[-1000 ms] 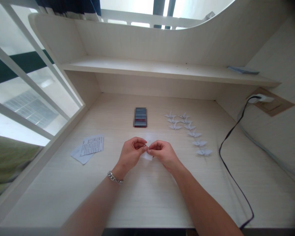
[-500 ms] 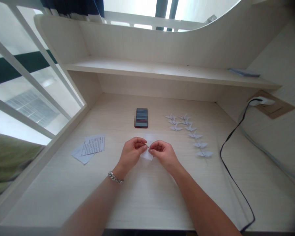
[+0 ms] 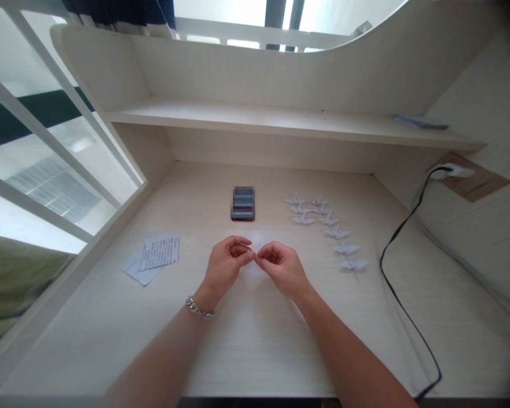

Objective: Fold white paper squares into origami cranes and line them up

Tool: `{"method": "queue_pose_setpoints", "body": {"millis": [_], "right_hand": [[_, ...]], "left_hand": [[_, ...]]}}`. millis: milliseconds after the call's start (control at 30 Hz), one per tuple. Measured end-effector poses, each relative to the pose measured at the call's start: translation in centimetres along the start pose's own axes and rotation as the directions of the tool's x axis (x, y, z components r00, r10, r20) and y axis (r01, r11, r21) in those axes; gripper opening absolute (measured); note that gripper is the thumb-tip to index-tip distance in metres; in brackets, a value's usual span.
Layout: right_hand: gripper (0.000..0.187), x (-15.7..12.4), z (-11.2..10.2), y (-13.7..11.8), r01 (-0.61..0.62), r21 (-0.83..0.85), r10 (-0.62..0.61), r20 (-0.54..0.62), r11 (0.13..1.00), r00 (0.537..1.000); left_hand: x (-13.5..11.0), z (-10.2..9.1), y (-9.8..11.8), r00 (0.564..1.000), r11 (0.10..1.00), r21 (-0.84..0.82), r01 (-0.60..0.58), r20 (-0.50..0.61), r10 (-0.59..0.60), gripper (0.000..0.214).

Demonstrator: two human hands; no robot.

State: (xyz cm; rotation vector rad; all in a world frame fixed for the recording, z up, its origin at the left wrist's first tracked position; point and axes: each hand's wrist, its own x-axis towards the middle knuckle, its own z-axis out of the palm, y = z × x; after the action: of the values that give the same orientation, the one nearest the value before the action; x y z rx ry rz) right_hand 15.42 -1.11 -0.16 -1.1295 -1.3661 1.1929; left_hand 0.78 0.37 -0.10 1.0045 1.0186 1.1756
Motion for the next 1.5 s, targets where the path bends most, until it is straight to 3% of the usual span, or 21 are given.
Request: {"method": "queue_pose_setpoints", "body": {"millis": [433,600,833,1133,1500], "right_hand": [[0.01,0.0,-0.2,0.0,0.006,-0.017,-0.006,-0.027,1.0,1.0],[0.009,0.0,-0.1,0.0,0.014,-0.031,-0.015,-0.028,0.999,1.0],[0.016,0.2,-0.3,0.6,-0.076,-0.09,0.079,0.038,0.993,0.996],[0.02,0.2,-0.5,1.1,-0.04,-0.301,0.078,0.115,0.953,0.99],[0.019,0.2,-0.3,1.3,-0.116,-0.24,0.155,0.15,0.964,0.977]], "left_hand": [[-0.1,-0.1,0.8,0.998,0.999,-0.024,0.034,0.045,-0.033,0.029],[-0.1,0.1,0.5,1.0,0.997,0.079,-0.011,0.025,0.009,0.031],[0.0,0.0,-0.6,0.996,0.987,0.139,-0.086,0.007,0.086,0.026],[-0.2,0.1,-0.5,0.998,0.988,0.141,-0.06,-0.002,0.061,0.032],[0.2,-0.4,0.0,0.998,0.996,0.09,-0.014,-0.066,0.02,0.035]]}}
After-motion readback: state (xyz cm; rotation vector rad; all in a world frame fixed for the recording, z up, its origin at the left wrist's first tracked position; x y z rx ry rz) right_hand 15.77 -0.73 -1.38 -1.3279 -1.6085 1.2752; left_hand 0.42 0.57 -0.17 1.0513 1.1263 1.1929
